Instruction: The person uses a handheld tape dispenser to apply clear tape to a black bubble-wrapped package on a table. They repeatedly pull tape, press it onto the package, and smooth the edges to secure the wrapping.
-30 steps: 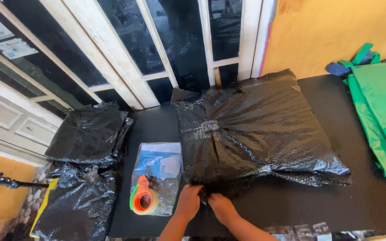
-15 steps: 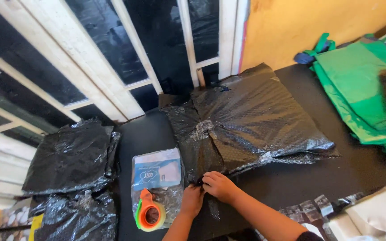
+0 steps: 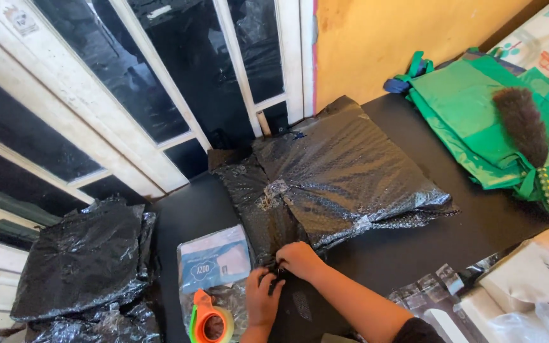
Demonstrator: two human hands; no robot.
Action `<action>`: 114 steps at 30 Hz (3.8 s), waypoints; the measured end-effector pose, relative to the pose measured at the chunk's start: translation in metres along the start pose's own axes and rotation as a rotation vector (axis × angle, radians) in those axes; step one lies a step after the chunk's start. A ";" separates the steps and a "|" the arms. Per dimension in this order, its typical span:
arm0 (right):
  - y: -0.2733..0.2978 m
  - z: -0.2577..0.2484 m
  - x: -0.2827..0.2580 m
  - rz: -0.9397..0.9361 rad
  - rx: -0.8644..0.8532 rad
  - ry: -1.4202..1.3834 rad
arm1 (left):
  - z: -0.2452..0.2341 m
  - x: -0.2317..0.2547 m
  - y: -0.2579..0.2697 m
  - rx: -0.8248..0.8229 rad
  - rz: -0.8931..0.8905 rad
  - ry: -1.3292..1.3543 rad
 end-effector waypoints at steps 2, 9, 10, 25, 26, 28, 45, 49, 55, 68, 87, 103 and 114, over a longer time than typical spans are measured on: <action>0.000 -0.013 0.002 0.084 0.041 -0.126 | 0.005 -0.003 -0.013 -0.008 0.059 -0.053; 0.027 -0.027 -0.005 0.062 0.200 -0.403 | 0.012 -0.024 -0.030 -0.081 0.084 0.058; 0.043 -0.035 -0.006 0.071 0.200 -0.408 | 0.010 -0.025 -0.030 -0.090 0.085 0.063; 0.446 0.073 0.349 1.267 0.725 -0.908 | 0.003 -0.014 -0.044 -0.227 -0.249 0.037; 0.440 0.083 0.354 1.196 0.608 -0.961 | 0.004 -0.013 -0.045 -0.239 -0.249 0.032; 0.433 0.091 0.358 1.121 0.483 -1.013 | 0.005 -0.011 -0.047 -0.252 -0.256 0.024; 0.330 -0.021 0.175 0.728 0.724 -1.139 | 0.006 -0.021 -0.044 -0.189 -0.295 0.204; 0.195 0.044 0.102 0.511 0.666 -1.582 | 0.001 -0.019 -0.043 -0.195 -0.296 0.229; 0.080 0.061 0.000 0.435 0.467 -1.922 | 0.002 -0.027 -0.043 -0.159 -0.105 0.191; 0.072 0.040 -0.025 0.858 0.641 -1.571 | 0.000 -0.038 -0.046 -0.301 -0.039 0.259; 0.061 0.051 -0.010 1.021 0.634 -1.384 | -0.026 0.031 -0.067 -0.195 0.628 -0.177; 0.069 0.070 -0.015 0.803 0.622 -1.988 | -0.038 -0.001 -0.078 -0.288 0.493 0.120; 0.092 0.061 -0.001 0.655 0.662 -0.929 | -0.039 0.034 -0.068 -0.147 0.559 -0.154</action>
Point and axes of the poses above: each hand's wrist, its own y-axis away from the middle knuckle, its own z-axis out of the palm, x = y × z, the point moved 8 cm from there along -y, towards the middle knuckle, and after that the axes turned 14 degrees about -x, right-handed, at the moved point
